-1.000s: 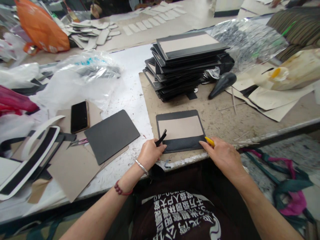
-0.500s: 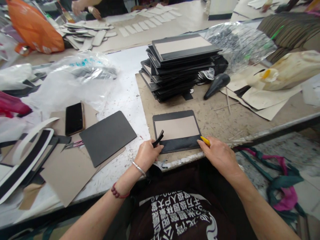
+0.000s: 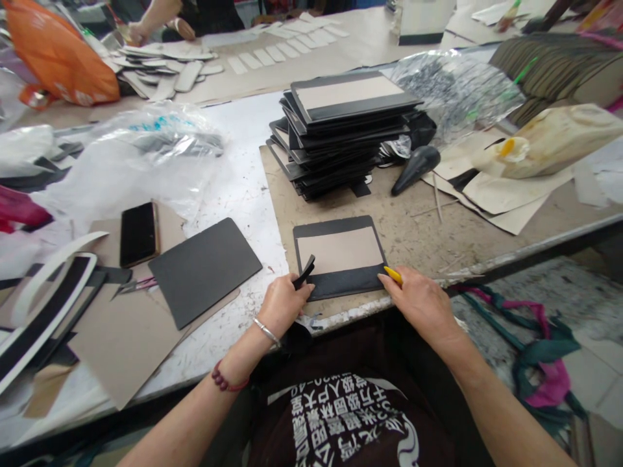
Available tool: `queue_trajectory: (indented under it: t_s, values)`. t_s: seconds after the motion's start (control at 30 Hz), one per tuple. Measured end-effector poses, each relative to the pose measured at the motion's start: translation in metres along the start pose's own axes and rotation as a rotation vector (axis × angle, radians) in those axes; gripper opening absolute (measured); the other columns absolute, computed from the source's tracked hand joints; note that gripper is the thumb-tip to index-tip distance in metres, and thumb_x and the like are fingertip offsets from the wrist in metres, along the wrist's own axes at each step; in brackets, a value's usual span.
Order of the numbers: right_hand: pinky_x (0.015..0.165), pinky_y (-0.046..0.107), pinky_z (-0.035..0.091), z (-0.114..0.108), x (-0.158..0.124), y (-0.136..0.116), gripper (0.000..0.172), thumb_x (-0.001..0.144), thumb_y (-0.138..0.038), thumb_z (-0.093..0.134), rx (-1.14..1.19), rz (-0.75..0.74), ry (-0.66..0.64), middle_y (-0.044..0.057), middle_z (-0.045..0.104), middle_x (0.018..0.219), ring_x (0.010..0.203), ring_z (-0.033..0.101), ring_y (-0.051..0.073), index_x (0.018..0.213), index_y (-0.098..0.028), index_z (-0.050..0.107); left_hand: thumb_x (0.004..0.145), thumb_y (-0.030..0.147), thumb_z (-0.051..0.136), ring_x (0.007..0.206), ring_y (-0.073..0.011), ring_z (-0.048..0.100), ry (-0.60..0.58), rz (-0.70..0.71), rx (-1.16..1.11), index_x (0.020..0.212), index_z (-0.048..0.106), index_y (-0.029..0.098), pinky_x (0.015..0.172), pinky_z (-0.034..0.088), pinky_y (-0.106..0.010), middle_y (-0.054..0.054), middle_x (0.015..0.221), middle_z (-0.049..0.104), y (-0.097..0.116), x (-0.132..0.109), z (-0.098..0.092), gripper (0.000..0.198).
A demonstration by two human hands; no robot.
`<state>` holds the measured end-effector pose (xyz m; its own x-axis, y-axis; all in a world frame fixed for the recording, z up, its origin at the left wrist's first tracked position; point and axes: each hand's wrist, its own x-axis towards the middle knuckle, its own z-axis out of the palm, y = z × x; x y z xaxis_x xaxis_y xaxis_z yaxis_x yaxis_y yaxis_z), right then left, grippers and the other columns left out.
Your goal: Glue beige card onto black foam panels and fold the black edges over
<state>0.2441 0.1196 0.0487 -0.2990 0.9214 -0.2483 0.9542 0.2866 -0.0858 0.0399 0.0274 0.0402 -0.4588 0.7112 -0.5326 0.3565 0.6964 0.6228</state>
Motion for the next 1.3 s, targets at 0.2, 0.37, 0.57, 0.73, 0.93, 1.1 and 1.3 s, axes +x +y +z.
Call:
queue_trajectory:
  t_s: [0.2,0.37,0.57,0.73,0.93,1.1,1.3]
  values:
    - [0.058,0.027,0.035,0.0013,0.0013,0.0014,0.03,0.089,-0.042,0.045,0.002,-0.006,0.015,0.009,0.066,0.083,0.075,0.063,0.022,0.087,-0.018,0.061,0.079,0.022,0.057,0.037,-0.0123,0.052,0.003,0.006,0.007,0.066,0.05,0.018,0.04,0.037,-0.02,0.005,0.039,0.047,0.0019,-0.0016,-0.0009,0.016]
    - [0.057,0.027,0.034,0.0007,0.0043,0.0028,0.03,0.088,-0.044,0.044,-0.008,-0.008,-0.014,0.009,0.066,0.081,0.075,0.063,0.023,0.084,-0.018,0.06,0.079,0.021,0.057,0.036,-0.0118,0.051,0.009,0.002,0.006,0.065,0.05,0.018,0.041,0.037,-0.02,0.005,0.04,0.048,0.0016,-0.0012,-0.0006,0.017]
    - [0.059,0.028,0.035,0.0001,0.007,0.0041,0.033,0.088,-0.045,0.044,0.021,0.003,-0.04,0.01,0.067,0.082,0.078,0.063,0.025,0.09,-0.018,0.062,0.079,0.021,0.057,0.035,-0.0112,0.049,0.006,-0.007,-0.003,0.065,0.05,0.018,0.04,0.037,-0.02,0.006,0.04,0.047,0.0037,-0.0033,-0.0019,0.016]
    - [0.062,0.028,0.037,-0.0008,0.0074,0.0045,0.032,0.088,-0.044,0.044,0.035,-0.006,-0.049,0.011,0.067,0.084,0.08,0.063,0.026,0.093,-0.018,0.062,0.079,0.021,0.057,0.036,-0.0114,0.051,0.006,0.01,-0.014,0.067,0.05,0.018,0.04,0.036,-0.02,0.006,0.041,0.048,0.0007,-0.0021,-0.0012,0.015]
    - [0.06,0.028,0.036,-0.0001,0.0065,0.005,0.032,0.089,-0.045,0.043,0.029,-0.012,-0.042,0.011,0.067,0.082,0.078,0.063,0.025,0.089,-0.018,0.061,0.079,0.02,0.056,0.037,-0.0115,0.051,0.001,0.012,-0.025,0.067,0.05,0.018,0.039,0.035,-0.02,0.005,0.041,0.048,-0.0018,-0.0001,0.0,0.014]
    - [0.06,0.028,0.036,0.0024,0.0052,0.0053,0.032,0.089,-0.044,0.043,0.021,-0.03,-0.006,0.01,0.067,0.081,0.077,0.063,0.024,0.087,-0.018,0.061,0.08,0.02,0.055,0.037,-0.012,0.051,-0.002,-0.003,-0.034,0.066,0.049,0.018,0.037,0.035,-0.02,0.005,0.04,0.048,0.0009,-0.0015,-0.0005,0.016]
    - [0.06,0.027,0.037,0.001,0.0037,0.0035,0.031,0.089,-0.043,0.043,0.017,-0.021,-0.014,0.01,0.067,0.082,0.078,0.064,0.024,0.086,-0.018,0.06,0.08,0.021,0.055,0.038,-0.0125,0.052,-0.007,-0.004,-0.025,0.064,0.048,0.018,0.038,0.035,-0.019,0.004,0.04,0.049,0.0024,-0.0029,-0.0013,0.018]
